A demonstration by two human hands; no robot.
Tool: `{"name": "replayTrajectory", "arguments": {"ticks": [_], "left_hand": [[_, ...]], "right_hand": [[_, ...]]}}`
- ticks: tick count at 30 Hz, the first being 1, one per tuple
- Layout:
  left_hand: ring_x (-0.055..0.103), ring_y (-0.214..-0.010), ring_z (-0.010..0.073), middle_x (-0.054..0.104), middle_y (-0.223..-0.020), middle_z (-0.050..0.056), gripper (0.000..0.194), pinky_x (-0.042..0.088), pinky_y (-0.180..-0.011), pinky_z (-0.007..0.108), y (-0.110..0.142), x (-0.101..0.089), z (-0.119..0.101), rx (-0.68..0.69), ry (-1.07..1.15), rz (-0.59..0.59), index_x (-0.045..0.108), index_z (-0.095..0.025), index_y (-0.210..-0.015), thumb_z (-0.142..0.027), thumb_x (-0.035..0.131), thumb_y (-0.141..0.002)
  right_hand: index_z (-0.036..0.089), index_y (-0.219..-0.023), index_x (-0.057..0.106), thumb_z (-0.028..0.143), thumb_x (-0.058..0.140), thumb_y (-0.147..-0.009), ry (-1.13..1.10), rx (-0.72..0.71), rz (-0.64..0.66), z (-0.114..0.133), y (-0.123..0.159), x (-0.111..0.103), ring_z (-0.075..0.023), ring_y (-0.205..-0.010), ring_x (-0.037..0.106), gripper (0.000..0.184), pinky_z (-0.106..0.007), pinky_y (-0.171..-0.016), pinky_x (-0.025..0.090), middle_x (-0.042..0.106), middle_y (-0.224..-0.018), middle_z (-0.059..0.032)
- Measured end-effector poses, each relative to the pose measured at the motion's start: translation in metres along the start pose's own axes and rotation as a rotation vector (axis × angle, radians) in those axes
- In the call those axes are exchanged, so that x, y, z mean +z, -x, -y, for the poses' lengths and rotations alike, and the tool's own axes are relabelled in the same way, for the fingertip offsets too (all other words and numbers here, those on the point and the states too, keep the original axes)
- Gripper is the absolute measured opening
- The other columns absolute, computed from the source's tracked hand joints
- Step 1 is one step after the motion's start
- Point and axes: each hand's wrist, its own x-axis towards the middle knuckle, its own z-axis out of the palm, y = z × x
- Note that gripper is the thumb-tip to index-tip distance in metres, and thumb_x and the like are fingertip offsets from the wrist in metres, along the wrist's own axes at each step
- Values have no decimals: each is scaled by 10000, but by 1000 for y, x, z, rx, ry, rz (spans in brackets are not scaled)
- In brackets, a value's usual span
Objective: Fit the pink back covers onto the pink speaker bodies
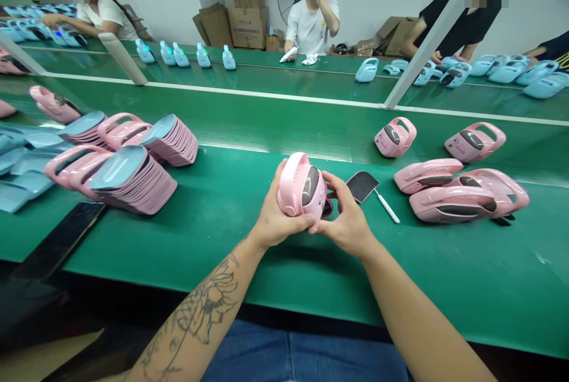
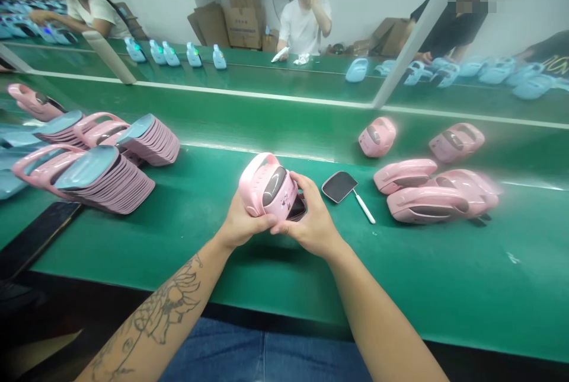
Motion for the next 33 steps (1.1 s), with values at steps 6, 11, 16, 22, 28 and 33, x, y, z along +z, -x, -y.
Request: {"name": "replayTrajectory", "arguments": {"ticks": [6,11,16,22,28,33], "left_hand": [[584,-1308,369,627,-1374,164,1024,481,-1115,527,2,-1,0,26,-39,-31,347,-217,-1580,-384,878,-720],[533,-1369,385,546,-1483,179,1087,478,-1128,531,1,2,-1,6,45,-32,344,-231,-1570,-389,923,-664],[593,-1301,366,569,-1457,176,978,506,-1098,537,3,7,-2,-38,94,-79,412,-216,-1515,-372,910,-688],[618,-1271,344,637,-1381,121,846,530,-1057,475,3,1,7,-3,200,-188,514,-240,-1421,-343,905,-678],[666,-1175,353,708,-1259,131,647,547,-984,455,-2,-20,-1,-112,291,-254,624,-173,-1303,-392,823,-728],[695,-1086,354,741,-1167,148,548,561,-908,431,-4,-29,-19,-164,325,-123,693,-129,-1197,-414,782,-738]], "right_hand": [[329,-1560,350,551,824,-793,49,-72,52,3,2,0,-343,-1409,446,929,-538,-1158,402,418,-1581,-101],[331,-1533,389,549,854,-761,39,-4,18,3,3,2,-345,-1334,513,928,-551,-1120,442,477,-1525,-111],[309,-1492,418,534,865,-754,-4,-79,-51,3,5,9,-325,-1327,508,892,-518,-1084,475,465,-1480,-129],[290,-1498,407,659,796,-765,142,-137,-89,3,-2,18,-332,-1267,541,909,-552,-1070,483,508,-1380,-138],[296,-1546,384,631,660,-903,269,-257,33,14,-6,7,-362,-1431,425,776,-596,-1174,399,420,-1537,-146],[356,-1591,337,458,652,-969,450,-452,91,37,-14,-5,-363,-1431,447,705,-597,-1161,414,429,-1556,-124]]}}
